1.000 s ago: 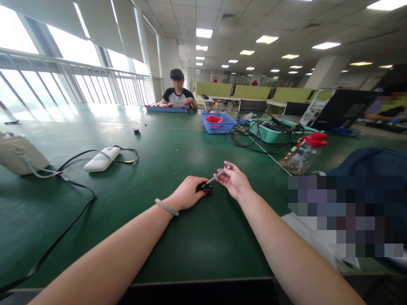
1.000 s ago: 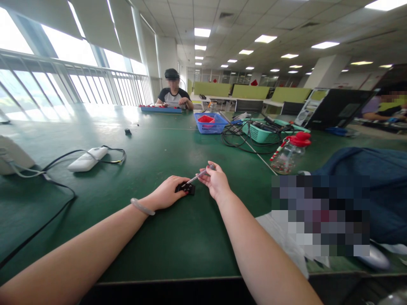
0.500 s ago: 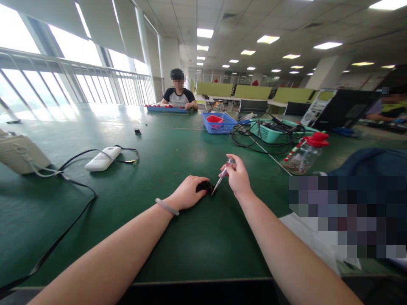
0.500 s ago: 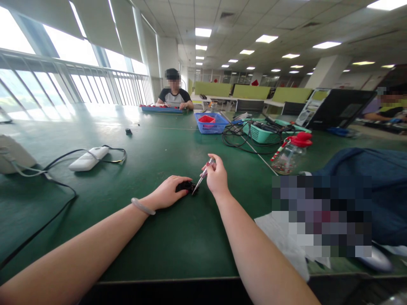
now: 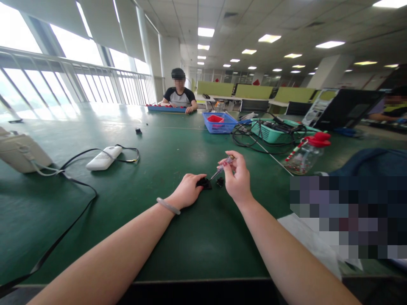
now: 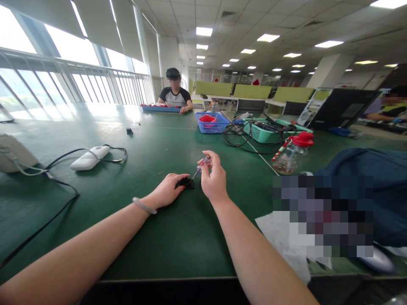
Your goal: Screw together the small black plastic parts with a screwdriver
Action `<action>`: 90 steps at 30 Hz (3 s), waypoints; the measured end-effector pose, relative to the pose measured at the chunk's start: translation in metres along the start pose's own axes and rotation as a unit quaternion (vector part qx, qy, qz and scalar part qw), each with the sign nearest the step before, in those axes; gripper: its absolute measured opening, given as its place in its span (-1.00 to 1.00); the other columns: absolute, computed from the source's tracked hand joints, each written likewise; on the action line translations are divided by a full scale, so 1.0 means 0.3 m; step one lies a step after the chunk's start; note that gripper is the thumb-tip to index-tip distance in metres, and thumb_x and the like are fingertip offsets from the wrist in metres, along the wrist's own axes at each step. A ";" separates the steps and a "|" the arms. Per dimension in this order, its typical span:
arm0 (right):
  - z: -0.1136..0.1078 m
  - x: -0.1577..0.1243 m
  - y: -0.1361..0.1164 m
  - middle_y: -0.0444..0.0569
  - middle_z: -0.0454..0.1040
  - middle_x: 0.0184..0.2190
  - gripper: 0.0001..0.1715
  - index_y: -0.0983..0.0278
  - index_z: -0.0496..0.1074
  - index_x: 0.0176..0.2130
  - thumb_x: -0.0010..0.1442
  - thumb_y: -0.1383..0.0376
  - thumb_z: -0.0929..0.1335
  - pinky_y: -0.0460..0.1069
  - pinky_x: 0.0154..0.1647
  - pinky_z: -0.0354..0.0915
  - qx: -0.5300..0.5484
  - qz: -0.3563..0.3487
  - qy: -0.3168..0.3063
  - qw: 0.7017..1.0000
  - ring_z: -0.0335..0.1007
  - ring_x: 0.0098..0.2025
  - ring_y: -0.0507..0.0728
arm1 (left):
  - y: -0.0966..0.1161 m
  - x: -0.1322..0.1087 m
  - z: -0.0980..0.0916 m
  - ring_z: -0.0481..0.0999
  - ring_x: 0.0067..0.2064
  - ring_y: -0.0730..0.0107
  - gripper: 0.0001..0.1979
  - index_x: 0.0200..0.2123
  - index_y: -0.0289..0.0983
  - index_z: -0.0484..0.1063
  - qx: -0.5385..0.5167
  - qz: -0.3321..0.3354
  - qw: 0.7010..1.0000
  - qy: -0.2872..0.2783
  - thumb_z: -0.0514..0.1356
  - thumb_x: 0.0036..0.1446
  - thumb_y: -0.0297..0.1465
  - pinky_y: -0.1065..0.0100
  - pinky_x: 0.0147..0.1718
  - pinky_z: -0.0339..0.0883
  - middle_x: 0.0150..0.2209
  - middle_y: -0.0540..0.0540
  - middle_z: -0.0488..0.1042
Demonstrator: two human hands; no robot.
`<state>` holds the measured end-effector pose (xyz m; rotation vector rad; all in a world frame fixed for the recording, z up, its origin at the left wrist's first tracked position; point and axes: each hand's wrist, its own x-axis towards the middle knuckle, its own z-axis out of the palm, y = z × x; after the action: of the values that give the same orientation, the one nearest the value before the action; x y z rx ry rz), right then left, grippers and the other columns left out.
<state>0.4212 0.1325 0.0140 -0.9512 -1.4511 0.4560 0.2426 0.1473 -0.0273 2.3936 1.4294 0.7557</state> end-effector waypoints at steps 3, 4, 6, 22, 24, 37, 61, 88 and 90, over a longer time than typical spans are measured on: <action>0.009 -0.004 0.008 -0.08 0.54 -0.24 -0.70 0.11 0.33 0.01 0.27 0.22 0.29 0.05 -0.07 0.39 -0.017 -0.001 -0.028 0.999 0.51 -0.25 0.11 | 0.006 -0.002 -0.004 0.41 0.11 0.10 -0.50 0.15 -0.26 0.38 0.000 0.000 1.000 0.001 0.21 0.11 -0.46 0.12 0.17 0.28 0.03 -0.18 0.53; 0.010 -0.004 0.012 -0.08 0.54 -0.24 -0.71 0.11 0.33 0.01 0.27 0.22 0.29 0.05 -0.09 0.39 -0.022 -0.001 -0.036 0.999 0.51 -0.26 0.11 | 0.008 -0.003 -0.006 0.41 0.11 0.09 -0.49 0.15 -0.25 0.38 -0.001 0.000 1.000 0.000 0.22 0.10 -0.46 0.11 0.17 0.28 0.02 -0.18 0.53; 0.010 -0.003 0.018 -0.09 0.54 -0.25 -0.71 0.11 0.33 0.01 0.28 0.23 0.28 0.04 -0.11 0.40 -0.024 0.001 -0.048 0.999 0.52 -0.27 0.10 | 0.009 -0.004 -0.008 0.41 0.11 0.08 -0.49 0.15 -0.25 0.38 -0.004 -0.002 1.000 -0.004 0.23 0.08 -0.46 0.11 0.17 0.29 0.02 -0.18 0.53; 0.002 0.001 0.001 -0.08 0.49 -0.26 -0.72 0.10 0.39 -0.04 0.22 0.17 0.35 0.02 -0.16 0.38 -0.082 -0.035 -0.070 0.994 0.45 -0.32 0.10 | -0.001 -0.005 -0.001 0.41 0.10 0.08 -0.51 0.12 -0.23 0.39 -0.005 0.007 1.000 0.003 0.24 0.07 -0.47 0.07 0.15 0.30 0.02 -0.17 0.52; -0.003 -0.001 0.001 -0.09 0.49 -0.27 -0.70 0.10 0.38 -0.02 0.23 0.16 0.33 0.02 -0.15 0.38 -0.061 -0.025 -0.049 0.997 0.46 -0.31 0.10 | -0.001 -0.005 -0.002 0.41 0.10 0.08 -0.51 0.11 -0.22 0.40 -0.007 0.005 1.000 0.005 0.25 0.07 -0.46 0.07 0.15 0.30 0.01 -0.17 0.52; 0.007 -0.010 -0.004 -0.10 0.50 -0.29 -0.71 0.08 0.39 -0.03 0.21 0.22 0.35 0.05 -0.09 0.38 -0.061 -0.027 -0.108 0.992 0.46 -0.31 0.10 | -0.002 -0.005 -0.002 0.42 0.10 0.08 -0.51 0.12 -0.24 0.39 -0.006 0.017 1.000 -0.003 0.23 0.08 -0.47 0.09 0.16 0.28 0.03 -0.16 0.52; 0.022 -0.041 -0.034 -0.10 0.53 -0.24 -0.70 0.08 0.37 -0.01 0.27 0.34 0.26 0.02 -0.09 0.38 -0.057 -0.117 -0.219 0.967 0.48 -0.21 0.10 | -0.016 0.004 0.015 0.49 0.00 0.10 -0.74 -0.12 -0.27 0.45 0.009 0.065 0.998 0.016 0.23 0.07 -0.51 0.09 0.09 0.31 -0.12 -0.15 0.56; 0.012 0.014 0.053 -0.10 0.54 -0.28 -0.74 0.14 0.35 -0.05 0.24 0.21 0.34 0.09 -0.06 0.43 0.031 -0.009 -0.141 0.989 0.55 -0.23 0.10 | 0.010 -0.007 -0.001 0.41 0.13 0.12 -0.54 0.15 -0.29 0.35 -0.022 0.017 1.000 0.004 0.18 0.15 -0.49 0.11 0.19 0.25 0.09 -0.20 0.48; 0.011 0.021 0.059 -0.11 0.54 -0.29 -0.72 0.14 0.33 -0.05 0.23 0.18 0.35 0.12 -0.07 0.45 0.095 0.006 -0.114 0.989 0.55 -0.24 0.10 | 0.011 -0.008 -0.004 0.40 0.13 0.15 -0.56 0.15 -0.27 0.35 -0.026 0.022 0.999 0.015 0.15 0.18 -0.49 0.11 0.19 0.25 0.09 -0.18 0.47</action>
<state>0.4238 0.1484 0.0038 -0.7744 -1.5747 0.7176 0.2435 0.1433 -0.0254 2.3908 1.3548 0.8334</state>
